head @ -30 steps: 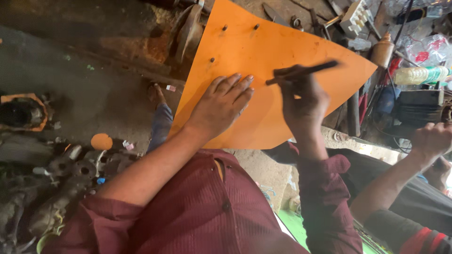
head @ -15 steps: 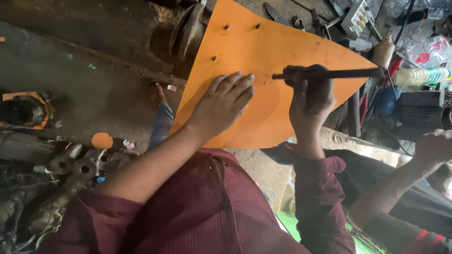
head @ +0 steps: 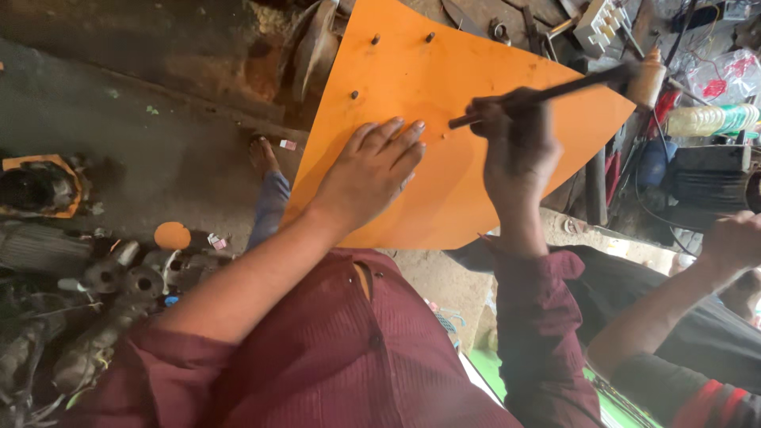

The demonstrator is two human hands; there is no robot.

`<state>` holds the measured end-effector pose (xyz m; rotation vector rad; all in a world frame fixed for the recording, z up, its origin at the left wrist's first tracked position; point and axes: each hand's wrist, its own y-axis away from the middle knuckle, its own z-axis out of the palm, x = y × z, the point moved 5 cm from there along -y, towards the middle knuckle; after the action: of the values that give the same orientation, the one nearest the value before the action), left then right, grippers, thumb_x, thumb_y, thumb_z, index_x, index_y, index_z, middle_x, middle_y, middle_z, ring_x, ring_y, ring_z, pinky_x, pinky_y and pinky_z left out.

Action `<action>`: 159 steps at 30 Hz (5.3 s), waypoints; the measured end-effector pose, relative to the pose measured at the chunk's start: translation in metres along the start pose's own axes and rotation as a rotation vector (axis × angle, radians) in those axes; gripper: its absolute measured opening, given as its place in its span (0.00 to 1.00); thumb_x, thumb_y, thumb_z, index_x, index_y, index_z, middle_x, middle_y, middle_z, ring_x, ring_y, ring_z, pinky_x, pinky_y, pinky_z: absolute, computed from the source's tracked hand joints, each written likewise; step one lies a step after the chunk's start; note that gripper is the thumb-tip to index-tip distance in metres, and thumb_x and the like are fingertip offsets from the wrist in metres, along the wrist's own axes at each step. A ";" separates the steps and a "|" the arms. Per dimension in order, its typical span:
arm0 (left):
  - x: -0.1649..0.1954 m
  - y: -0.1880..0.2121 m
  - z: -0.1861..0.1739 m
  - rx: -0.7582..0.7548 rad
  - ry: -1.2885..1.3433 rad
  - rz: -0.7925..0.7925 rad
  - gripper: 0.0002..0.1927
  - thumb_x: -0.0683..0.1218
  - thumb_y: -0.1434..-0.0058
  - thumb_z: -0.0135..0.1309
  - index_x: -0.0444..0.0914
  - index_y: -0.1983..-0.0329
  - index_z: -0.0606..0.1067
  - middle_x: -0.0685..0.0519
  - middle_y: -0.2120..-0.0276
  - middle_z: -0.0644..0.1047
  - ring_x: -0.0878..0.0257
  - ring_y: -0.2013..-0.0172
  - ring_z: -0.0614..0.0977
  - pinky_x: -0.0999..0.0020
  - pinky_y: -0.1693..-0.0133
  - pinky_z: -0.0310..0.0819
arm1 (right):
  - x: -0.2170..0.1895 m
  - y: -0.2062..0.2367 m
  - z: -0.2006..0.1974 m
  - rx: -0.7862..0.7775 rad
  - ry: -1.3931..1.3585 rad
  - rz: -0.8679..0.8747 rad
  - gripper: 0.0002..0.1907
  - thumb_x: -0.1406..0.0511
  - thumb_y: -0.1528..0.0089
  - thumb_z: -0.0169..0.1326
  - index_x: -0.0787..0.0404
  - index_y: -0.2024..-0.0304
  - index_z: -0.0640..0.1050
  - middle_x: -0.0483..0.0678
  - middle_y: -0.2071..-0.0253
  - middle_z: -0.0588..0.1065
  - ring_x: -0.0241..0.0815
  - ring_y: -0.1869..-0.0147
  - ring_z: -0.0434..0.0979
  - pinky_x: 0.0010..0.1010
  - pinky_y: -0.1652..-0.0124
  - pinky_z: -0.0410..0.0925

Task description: The person holds a round metal hub on an orange sheet of paper and traces around it with a marker, marking the bolt-hole positions. They then place the hub into a cut circular opening in the paper and continue marking around its edge on the workbench.

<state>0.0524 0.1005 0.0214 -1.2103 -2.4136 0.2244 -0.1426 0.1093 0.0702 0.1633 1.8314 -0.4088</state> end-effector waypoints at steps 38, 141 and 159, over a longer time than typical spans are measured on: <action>0.039 -0.066 0.033 0.085 -0.289 0.241 0.04 0.44 0.45 0.55 0.39 0.70 0.76 0.53 0.67 0.73 0.59 0.60 0.77 0.69 0.63 0.77 | 0.016 0.082 -0.044 0.328 -0.174 -0.011 0.10 0.71 0.24 0.51 0.66 0.44 0.65 0.59 0.49 0.77 0.50 0.46 0.82 0.39 0.47 0.78; 0.000 -0.132 0.067 0.069 -0.072 0.121 0.02 0.41 0.43 0.54 0.41 0.67 0.75 0.55 0.60 0.74 0.58 0.56 0.78 0.66 0.61 0.79 | 0.040 0.186 -0.083 0.433 0.102 0.348 0.09 0.69 0.29 0.53 0.68 0.49 0.71 0.52 0.55 0.80 0.40 0.50 0.83 0.30 0.50 0.78; 0.026 -0.073 0.033 -0.132 0.016 -0.014 0.04 0.41 0.39 0.55 0.40 0.61 0.75 0.51 0.62 0.73 0.53 0.57 0.78 0.60 0.56 0.76 | 0.053 0.191 -0.101 0.350 -0.074 0.340 0.08 0.71 0.30 0.52 0.69 0.49 0.71 0.53 0.54 0.80 0.42 0.50 0.84 0.31 0.51 0.80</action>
<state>-0.0289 0.0781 0.0233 -1.2462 -2.4556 0.0516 -0.1884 0.3178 0.0072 0.6803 1.6085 -0.4834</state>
